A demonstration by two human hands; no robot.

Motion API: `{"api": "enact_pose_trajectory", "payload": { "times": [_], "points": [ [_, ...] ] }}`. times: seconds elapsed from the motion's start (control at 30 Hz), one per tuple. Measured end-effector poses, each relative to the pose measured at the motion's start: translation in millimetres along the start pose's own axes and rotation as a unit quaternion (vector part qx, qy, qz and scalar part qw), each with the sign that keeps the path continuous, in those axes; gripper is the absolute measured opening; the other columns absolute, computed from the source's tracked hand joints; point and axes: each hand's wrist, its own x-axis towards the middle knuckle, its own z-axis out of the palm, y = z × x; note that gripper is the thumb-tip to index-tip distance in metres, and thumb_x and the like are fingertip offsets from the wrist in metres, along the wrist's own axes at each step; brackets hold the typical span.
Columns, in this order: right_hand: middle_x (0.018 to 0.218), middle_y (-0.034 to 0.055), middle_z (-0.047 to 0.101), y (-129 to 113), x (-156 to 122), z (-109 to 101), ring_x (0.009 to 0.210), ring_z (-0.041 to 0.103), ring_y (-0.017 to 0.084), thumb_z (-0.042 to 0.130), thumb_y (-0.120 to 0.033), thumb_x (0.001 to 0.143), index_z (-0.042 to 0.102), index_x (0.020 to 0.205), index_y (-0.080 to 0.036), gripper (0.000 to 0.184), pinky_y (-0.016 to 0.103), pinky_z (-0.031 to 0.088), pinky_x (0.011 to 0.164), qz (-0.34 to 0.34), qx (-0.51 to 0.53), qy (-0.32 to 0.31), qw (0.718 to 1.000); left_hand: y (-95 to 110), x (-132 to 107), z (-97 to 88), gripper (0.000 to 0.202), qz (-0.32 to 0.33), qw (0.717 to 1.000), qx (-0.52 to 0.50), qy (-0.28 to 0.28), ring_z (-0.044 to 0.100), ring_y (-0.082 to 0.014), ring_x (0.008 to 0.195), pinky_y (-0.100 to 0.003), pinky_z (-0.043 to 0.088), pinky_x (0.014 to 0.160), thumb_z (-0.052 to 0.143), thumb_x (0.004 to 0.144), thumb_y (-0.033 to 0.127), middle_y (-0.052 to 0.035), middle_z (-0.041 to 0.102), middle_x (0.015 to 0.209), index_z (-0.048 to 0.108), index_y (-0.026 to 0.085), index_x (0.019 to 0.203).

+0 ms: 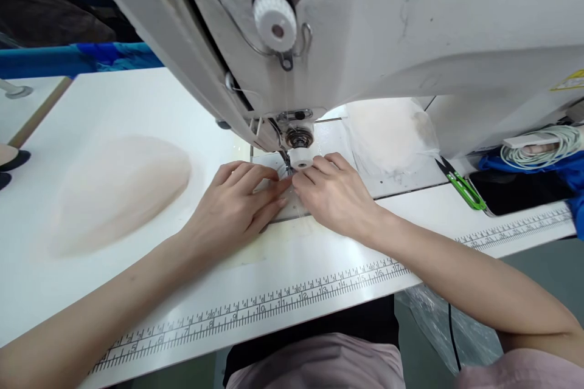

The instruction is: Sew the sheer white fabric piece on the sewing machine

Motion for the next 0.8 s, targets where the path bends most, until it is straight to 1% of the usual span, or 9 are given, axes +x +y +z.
{"api": "enact_pose_trajectory", "payload": {
  "times": [0.07,0.13,0.2,0.37,0.63,0.8],
  "points": [
    [0.099,0.0069,0.075,1.2,0.2,-0.1,0.084,0.061,0.019,0.05,-0.018,0.093,0.068,0.097,-0.012,0.019,0.035,0.036,0.076,0.013,-0.012,-0.024,1.0,1.5,-1.3,0.8,0.028,0.003,1.0,0.014,0.001,0.063,-0.0255,0.101,-0.043,0.045,0.091,0.051,0.095,0.029,-0.0107,0.069,0.109,0.068,0.014,0.112],
    [0.092,0.0077,0.075,2.5,0.6,-1.1,0.087,0.061,0.022,0.051,-0.022,0.093,0.067,0.106,-0.011,0.023,0.038,0.035,0.08,0.025,-0.02,-0.042,0.999,2.0,-2.9,0.7,0.031,0.009,1.0,0.021,-0.002,0.062,-0.0259,0.111,-0.045,0.043,0.098,0.051,0.096,0.031,-0.0116,0.068,0.119,0.065,0.013,0.117],
    [0.091,0.0074,0.075,3.6,0.6,-2.0,0.091,0.06,0.024,0.05,-0.026,0.094,0.065,0.112,-0.01,0.029,0.04,0.034,0.083,0.026,-0.025,-0.051,0.998,1.6,-4.1,0.1,0.034,0.016,1.0,0.023,-0.012,0.062,-0.025,0.115,-0.045,0.041,0.103,0.051,0.097,0.032,-0.0122,0.067,0.122,0.063,0.012,0.121],
    [0.108,0.0068,0.074,4.5,0.2,-1.9,0.097,0.059,0.024,0.045,-0.029,0.098,0.067,0.113,-0.011,0.032,0.042,0.033,0.086,0.014,-0.032,-0.044,0.998,-1.4,-4.0,-1.5,0.035,0.031,0.999,0.029,-0.02,0.063,-0.0251,0.115,-0.049,0.041,0.106,0.049,0.098,0.035,-0.0124,0.069,0.119,0.063,0.011,0.12],
    [0.113,0.005,0.072,4.0,-0.1,-1.7,0.099,0.059,0.024,0.045,-0.029,0.098,0.067,0.115,-0.012,0.032,0.041,0.033,0.087,0.01,-0.033,-0.05,0.998,-0.8,-2.7,-2.1,0.034,0.03,0.999,0.031,-0.017,0.064,-0.0247,0.113,-0.051,0.038,0.11,0.049,0.097,0.035,-0.0123,0.07,0.117,0.064,0.012,0.119],
    [0.115,0.0053,0.071,3.6,-1.0,-0.9,0.1,0.059,0.024,0.045,-0.029,0.098,0.065,0.118,-0.011,0.034,0.041,0.033,0.088,0.015,-0.033,-0.048,0.998,-0.8,-3.0,-0.6,0.034,0.028,0.999,0.036,-0.019,0.063,-0.0246,0.115,-0.052,0.037,0.111,0.049,0.097,0.035,-0.0128,0.068,0.119,0.063,0.012,0.119]
  ]
}}
